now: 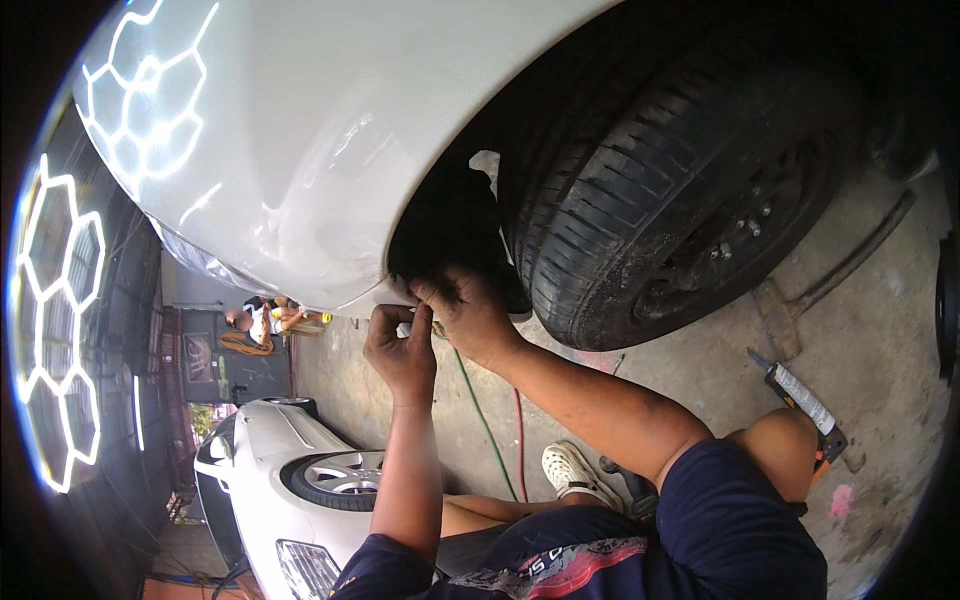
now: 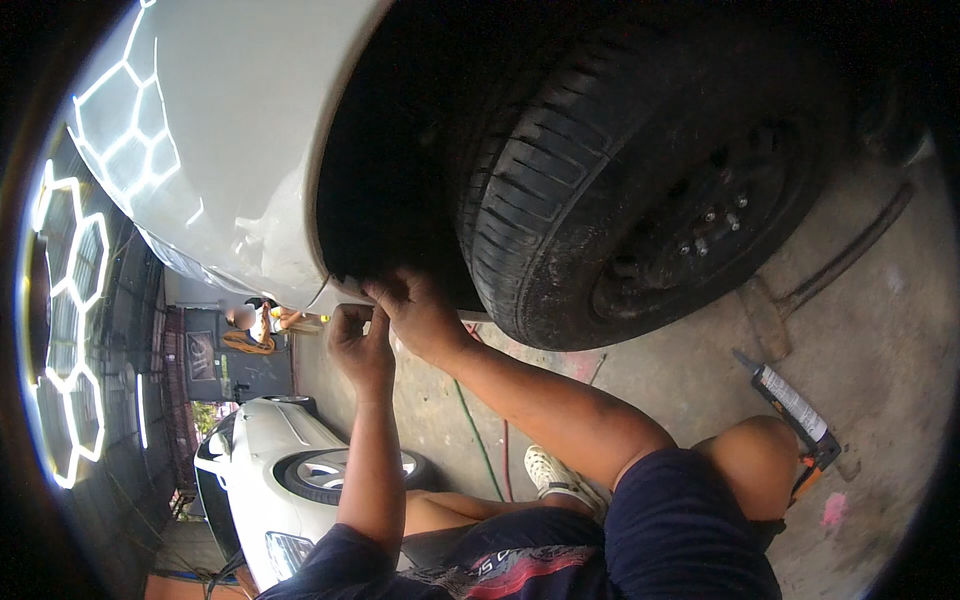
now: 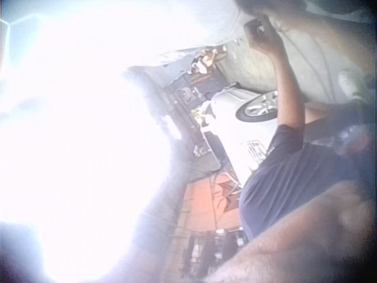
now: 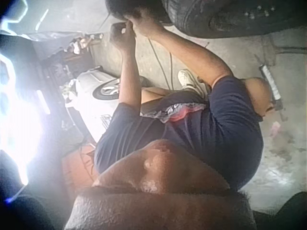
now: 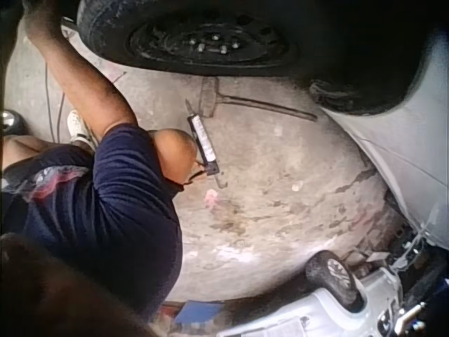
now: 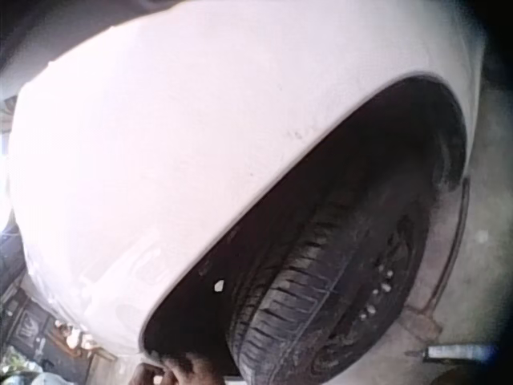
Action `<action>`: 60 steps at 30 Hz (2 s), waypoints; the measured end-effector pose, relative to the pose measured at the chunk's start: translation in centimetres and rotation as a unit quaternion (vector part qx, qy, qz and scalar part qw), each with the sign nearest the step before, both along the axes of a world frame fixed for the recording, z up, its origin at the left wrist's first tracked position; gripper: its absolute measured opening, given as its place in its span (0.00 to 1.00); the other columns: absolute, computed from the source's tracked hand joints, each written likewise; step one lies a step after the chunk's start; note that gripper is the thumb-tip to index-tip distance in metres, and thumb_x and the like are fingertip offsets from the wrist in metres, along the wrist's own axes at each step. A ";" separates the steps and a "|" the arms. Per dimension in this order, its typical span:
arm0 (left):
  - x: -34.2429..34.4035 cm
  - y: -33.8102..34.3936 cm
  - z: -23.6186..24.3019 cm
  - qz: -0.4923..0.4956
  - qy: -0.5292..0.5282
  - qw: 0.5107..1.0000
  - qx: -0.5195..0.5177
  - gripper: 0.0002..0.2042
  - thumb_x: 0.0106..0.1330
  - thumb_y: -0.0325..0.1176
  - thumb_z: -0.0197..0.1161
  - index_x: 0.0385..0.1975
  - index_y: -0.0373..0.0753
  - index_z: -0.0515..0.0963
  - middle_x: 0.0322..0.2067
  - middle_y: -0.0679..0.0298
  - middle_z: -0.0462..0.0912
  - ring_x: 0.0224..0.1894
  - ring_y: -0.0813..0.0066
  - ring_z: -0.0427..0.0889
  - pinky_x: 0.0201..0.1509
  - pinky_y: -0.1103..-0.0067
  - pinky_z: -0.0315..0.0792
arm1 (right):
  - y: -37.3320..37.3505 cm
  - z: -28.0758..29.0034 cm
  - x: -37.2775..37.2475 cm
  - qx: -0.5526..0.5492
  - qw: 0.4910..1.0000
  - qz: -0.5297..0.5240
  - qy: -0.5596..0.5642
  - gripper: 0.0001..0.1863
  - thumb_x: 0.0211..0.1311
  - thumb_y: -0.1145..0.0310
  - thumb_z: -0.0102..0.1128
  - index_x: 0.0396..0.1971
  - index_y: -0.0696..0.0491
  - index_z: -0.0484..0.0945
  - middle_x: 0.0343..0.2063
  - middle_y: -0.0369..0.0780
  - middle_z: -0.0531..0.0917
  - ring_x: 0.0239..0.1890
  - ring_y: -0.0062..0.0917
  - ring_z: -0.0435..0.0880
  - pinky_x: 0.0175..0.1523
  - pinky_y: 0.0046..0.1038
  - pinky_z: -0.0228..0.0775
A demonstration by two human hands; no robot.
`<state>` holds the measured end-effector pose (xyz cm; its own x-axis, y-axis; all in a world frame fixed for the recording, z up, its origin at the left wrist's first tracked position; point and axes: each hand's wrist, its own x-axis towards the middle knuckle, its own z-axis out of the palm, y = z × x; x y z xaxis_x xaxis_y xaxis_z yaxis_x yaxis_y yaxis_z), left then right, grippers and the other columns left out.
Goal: The person secures a car bumper by applying tape and using a power drill to drive a screw into the wheel well.
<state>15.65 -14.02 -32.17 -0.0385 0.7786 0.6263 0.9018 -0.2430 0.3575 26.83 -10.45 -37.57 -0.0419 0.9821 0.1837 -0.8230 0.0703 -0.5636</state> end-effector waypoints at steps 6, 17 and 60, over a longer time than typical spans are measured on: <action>0.9 0.0 0.1 0.021 0.028 0.999 -0.010 0.15 0.62 0.30 0.77 0.23 0.35 0.75 0.21 0.66 0.79 0.26 0.81 0.73 0.32 0.80 0.69 | 0.4 -1.2 -0.1 0.020 0.999 -0.009 -0.025 0.09 0.69 0.66 0.66 0.37 0.57 0.84 0.30 0.38 0.86 0.34 0.20 0.82 0.42 0.27 0.75; 0.3 -0.1 0.2 0.020 0.035 0.999 -0.002 0.16 0.63 0.32 0.77 0.23 0.34 0.75 0.20 0.65 0.79 0.25 0.79 0.73 0.32 0.79 0.69 | 0.1 -1.5 1.9 0.044 0.996 0.065 -0.043 0.10 0.66 0.65 0.68 0.37 0.57 0.84 0.31 0.37 0.87 0.33 0.19 0.82 0.40 0.27 0.75; 1.4 -0.7 1.2 -0.002 0.058 0.996 -0.071 0.06 0.73 0.27 0.65 0.36 0.32 0.78 0.31 0.66 0.81 0.35 0.79 0.75 0.44 0.82 0.70 | 1.5 -1.8 0.4 0.083 0.996 0.019 -0.021 0.11 0.68 0.65 0.69 0.40 0.57 0.85 0.36 0.41 0.88 0.42 0.25 0.85 0.50 0.30 0.77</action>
